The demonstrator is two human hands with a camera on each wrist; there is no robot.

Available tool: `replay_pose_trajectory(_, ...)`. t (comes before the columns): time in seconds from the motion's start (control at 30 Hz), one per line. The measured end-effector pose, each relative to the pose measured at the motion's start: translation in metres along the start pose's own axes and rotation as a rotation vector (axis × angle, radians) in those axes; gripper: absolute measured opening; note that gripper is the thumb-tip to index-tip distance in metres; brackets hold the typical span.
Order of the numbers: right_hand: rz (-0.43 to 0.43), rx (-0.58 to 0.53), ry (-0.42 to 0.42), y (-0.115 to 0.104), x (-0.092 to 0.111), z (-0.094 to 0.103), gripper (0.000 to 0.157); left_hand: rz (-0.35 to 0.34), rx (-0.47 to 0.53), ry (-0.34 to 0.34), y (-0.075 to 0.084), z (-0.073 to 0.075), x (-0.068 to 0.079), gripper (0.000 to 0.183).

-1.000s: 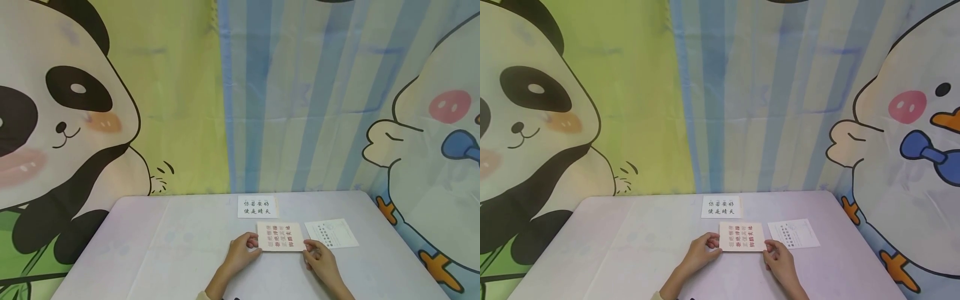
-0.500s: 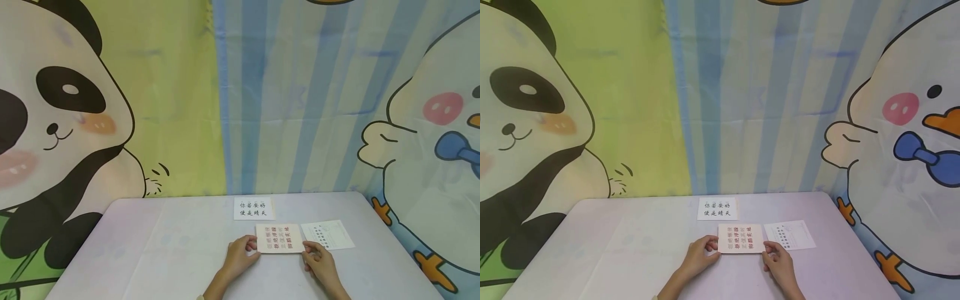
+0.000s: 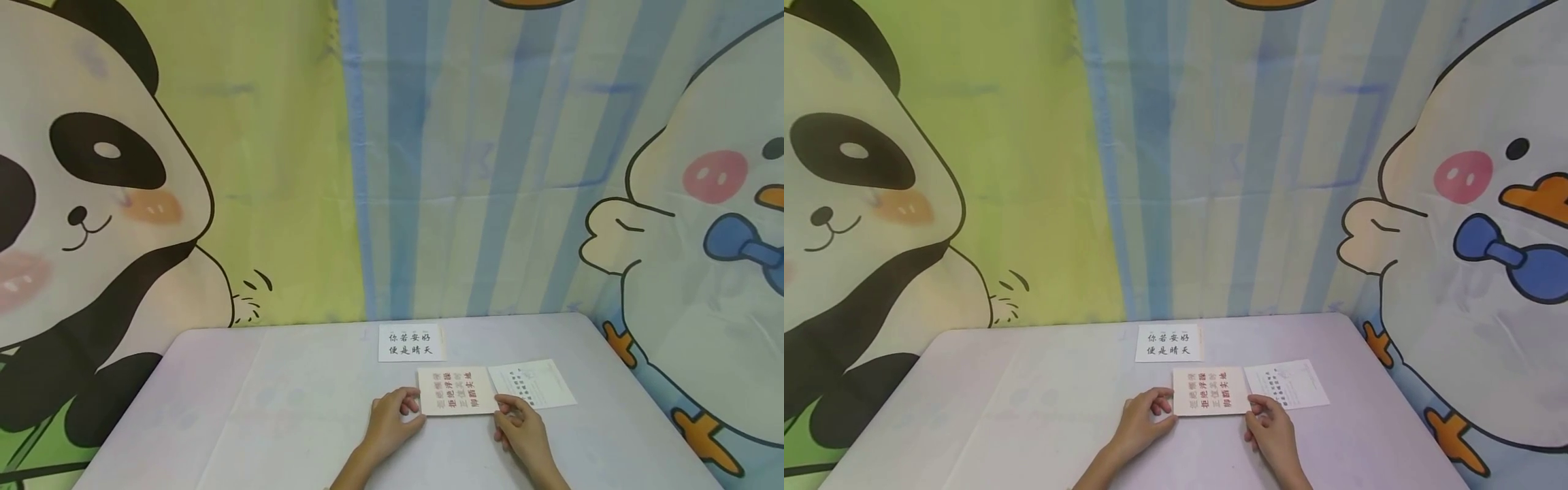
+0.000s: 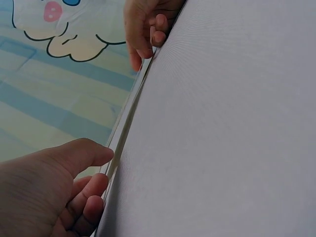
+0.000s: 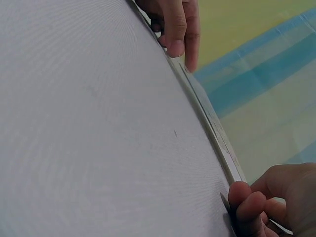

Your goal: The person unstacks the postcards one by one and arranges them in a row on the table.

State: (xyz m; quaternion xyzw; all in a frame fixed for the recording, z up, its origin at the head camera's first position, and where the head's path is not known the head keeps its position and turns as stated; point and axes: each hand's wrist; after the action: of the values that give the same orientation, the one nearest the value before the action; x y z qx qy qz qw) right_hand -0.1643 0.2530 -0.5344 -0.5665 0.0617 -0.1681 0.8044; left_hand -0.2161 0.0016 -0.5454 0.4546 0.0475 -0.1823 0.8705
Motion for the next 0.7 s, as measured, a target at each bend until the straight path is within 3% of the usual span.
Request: replay_pose_trajectory(0.7,0.013,0.075,0.031,0.0009,-0.001,-0.0011,0.04,-0.027,-0.082,0.0,-0.0017,-0.0027,0.0006,0.04)
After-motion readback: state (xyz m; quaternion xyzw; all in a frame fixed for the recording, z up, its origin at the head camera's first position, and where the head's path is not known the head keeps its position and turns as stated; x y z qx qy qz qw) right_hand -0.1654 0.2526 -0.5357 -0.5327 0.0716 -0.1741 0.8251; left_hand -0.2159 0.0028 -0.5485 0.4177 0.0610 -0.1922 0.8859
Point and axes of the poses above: each hand's wrist, its own x-axis away from the middle knuckle, its own z-axis out of the back of the hand, y = z × x, and after that the axes turned 1 degree about y, right-handed
